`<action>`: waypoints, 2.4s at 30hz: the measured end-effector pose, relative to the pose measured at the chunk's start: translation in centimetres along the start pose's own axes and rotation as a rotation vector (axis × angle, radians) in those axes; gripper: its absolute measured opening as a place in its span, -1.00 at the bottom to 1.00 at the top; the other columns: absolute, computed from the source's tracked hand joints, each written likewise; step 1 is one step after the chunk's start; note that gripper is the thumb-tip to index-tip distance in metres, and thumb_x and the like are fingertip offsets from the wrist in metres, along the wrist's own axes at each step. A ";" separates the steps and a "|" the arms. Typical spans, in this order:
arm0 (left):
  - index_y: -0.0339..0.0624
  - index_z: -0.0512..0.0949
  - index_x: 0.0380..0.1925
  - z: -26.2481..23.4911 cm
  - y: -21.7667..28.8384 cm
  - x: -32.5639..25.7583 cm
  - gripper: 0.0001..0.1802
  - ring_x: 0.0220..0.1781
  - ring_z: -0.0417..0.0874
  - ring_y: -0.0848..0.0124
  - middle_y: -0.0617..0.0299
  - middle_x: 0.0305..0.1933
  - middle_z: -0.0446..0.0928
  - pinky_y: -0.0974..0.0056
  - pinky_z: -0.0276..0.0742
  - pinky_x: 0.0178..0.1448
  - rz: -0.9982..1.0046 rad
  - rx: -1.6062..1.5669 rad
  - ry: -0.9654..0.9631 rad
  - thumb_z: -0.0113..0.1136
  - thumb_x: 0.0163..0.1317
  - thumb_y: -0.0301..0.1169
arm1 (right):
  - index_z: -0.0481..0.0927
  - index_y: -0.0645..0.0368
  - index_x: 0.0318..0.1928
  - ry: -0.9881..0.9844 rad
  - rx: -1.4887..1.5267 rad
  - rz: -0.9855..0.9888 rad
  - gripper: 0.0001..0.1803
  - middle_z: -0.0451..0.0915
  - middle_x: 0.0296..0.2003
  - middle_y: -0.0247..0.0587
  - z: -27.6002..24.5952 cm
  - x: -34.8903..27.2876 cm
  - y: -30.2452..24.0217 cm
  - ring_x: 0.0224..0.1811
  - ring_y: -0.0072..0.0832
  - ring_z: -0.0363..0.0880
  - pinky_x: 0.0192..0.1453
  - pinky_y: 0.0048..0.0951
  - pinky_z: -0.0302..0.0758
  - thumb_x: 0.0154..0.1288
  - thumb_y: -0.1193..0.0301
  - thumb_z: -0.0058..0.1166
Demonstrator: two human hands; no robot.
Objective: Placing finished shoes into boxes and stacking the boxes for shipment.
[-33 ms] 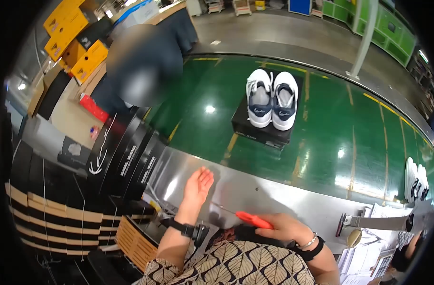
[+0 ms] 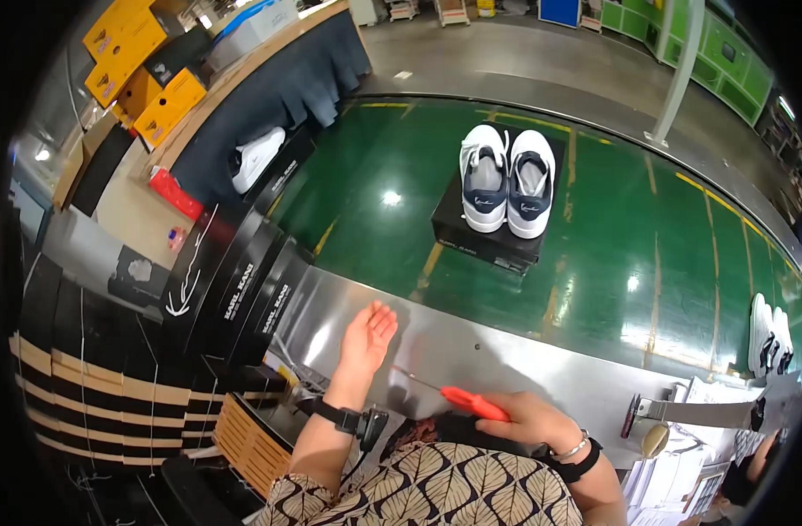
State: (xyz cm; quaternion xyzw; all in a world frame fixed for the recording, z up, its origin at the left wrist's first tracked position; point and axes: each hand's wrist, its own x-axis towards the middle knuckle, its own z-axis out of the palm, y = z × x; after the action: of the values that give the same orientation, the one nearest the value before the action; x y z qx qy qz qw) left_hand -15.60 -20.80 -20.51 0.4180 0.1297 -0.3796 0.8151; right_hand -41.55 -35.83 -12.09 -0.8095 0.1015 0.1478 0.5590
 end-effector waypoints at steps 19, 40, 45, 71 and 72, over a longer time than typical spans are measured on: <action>0.13 0.38 0.08 4.7 2.0 -5.8 -0.64 0.28 0.22 0.20 0.21 0.17 0.35 -0.10 0.16 0.24 -0.041 -0.369 -0.545 -0.13 0.29 -0.20 | 0.46 0.22 0.03 0.107 0.153 -0.088 -0.51 0.60 -0.35 -0.21 0.9 -0.7 -2.3 -0.33 -0.45 0.55 -0.17 -0.47 0.44 0.06 0.33 0.16; 0.24 0.17 0.25 7.5 -0.2 -8.1 -0.41 0.37 0.10 0.19 0.13 0.30 0.19 -0.11 0.01 0.32 -0.225 -0.439 -0.960 -0.37 0.28 0.15 | 0.48 0.21 -0.03 0.419 0.298 -0.229 -0.52 0.59 -0.26 -0.14 1.2 -3.7 1.3 -0.20 -0.38 0.57 -0.08 -0.46 0.44 -0.01 0.38 0.25; -0.10 0.21 0.20 9.0 -2.4 -9.3 -0.30 0.31 0.20 0.15 0.05 0.23 0.28 -0.08 0.09 0.31 -0.282 -0.240 -0.741 -0.36 0.27 0.17 | 0.43 0.19 0.02 0.631 0.129 -0.268 -0.45 0.55 -0.21 -0.12 0.8 -3.5 1.4 -0.21 -0.32 0.56 -0.12 -0.41 0.45 -0.05 0.40 0.28; -0.26 0.53 -0.44 10.8 -2.9 -11.7 -0.78 -0.32 0.54 0.35 0.20 -0.40 0.55 0.35 0.43 -0.16 0.837 0.960 -0.430 0.13 0.21 -0.30 | 0.47 0.23 -0.05 0.874 0.174 0.068 -0.51 0.56 -0.30 -0.26 0.9 -6.0 6.6 -0.27 -0.51 0.52 -0.11 -0.49 0.44 -0.07 0.45 0.26; -0.25 0.53 -0.48 10.8 -2.7 -11.7 -0.76 -0.33 0.53 0.36 0.17 -0.42 0.53 0.33 0.45 -0.22 1.024 1.084 -0.470 0.18 0.16 -0.28 | 0.46 0.24 -0.05 0.862 0.175 0.079 -0.51 0.56 -0.31 -0.25 1.0 -6.1 7.1 -0.27 -0.51 0.52 -0.12 -0.49 0.44 -0.07 0.45 0.26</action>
State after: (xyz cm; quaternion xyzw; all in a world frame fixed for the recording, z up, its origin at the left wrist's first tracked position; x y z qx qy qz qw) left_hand -26.69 -24.20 -9.24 0.6742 -0.4588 -0.0453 0.5770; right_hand -49.73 -37.44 -16.50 -0.7422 0.3683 -0.1913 0.5262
